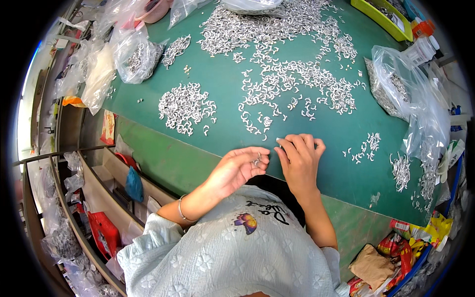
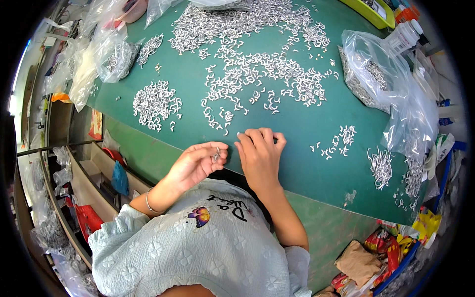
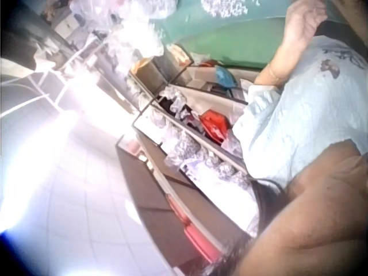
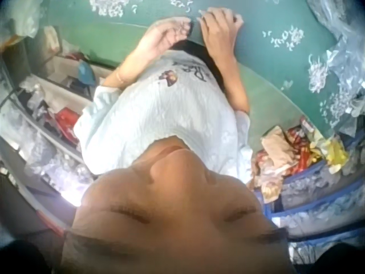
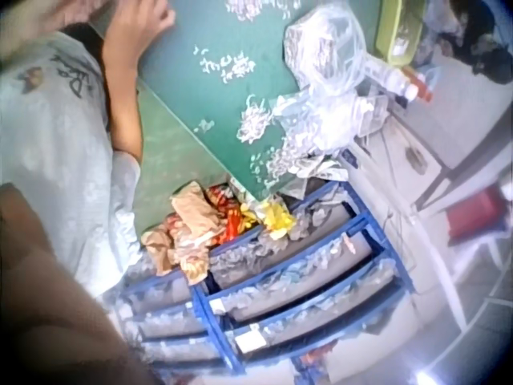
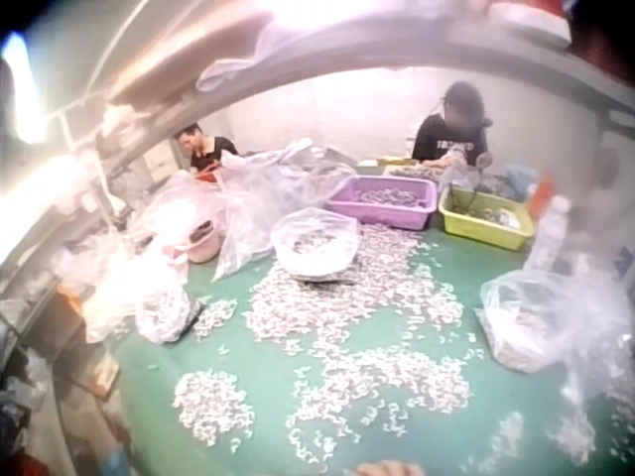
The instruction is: The person sorts small metal components on a workbench by hand, placing them into a bag and a plastic box, and wipes the work surface with a cloth.
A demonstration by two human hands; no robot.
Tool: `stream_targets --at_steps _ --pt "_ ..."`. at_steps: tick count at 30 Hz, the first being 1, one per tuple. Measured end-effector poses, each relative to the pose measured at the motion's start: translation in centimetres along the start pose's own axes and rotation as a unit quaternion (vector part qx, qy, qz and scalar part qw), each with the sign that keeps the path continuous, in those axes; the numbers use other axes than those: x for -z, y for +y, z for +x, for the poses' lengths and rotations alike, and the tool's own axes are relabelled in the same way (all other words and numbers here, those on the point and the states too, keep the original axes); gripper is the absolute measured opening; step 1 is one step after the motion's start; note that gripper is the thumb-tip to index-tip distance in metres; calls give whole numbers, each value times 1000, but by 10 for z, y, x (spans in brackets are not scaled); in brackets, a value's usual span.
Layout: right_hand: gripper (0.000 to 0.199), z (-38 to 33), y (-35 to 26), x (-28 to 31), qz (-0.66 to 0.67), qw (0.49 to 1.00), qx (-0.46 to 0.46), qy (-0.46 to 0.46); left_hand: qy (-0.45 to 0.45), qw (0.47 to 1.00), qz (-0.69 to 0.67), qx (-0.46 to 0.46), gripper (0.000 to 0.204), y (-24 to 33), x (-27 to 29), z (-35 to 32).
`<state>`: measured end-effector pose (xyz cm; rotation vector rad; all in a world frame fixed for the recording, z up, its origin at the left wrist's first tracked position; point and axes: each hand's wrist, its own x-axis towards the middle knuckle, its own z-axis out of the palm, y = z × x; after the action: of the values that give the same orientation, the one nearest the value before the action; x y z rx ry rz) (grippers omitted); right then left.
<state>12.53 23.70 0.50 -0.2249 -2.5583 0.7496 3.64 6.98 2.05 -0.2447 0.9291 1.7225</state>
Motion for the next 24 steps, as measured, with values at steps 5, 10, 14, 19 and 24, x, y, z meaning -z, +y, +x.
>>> stream_targets --at_steps 5,10,14,19,24 --pt "17 4 4 -4 9 1000 26 6 -3 999 33 -10 27 -4 -6 0" --pt "12 9 8 -1 19 999 26 24 9 999 50 -14 31 -3 -18 -1" --pt "12 8 -6 8 98 995 20 32 -3 999 -36 -39 31 -5 -29 1" --pt "18 17 -9 18 114 993 15 0 13 992 28 -119 29 1 -7 3" --pt "25 15 9 20 59 998 -20 4 216 843 312 -381 25 53 23 0"
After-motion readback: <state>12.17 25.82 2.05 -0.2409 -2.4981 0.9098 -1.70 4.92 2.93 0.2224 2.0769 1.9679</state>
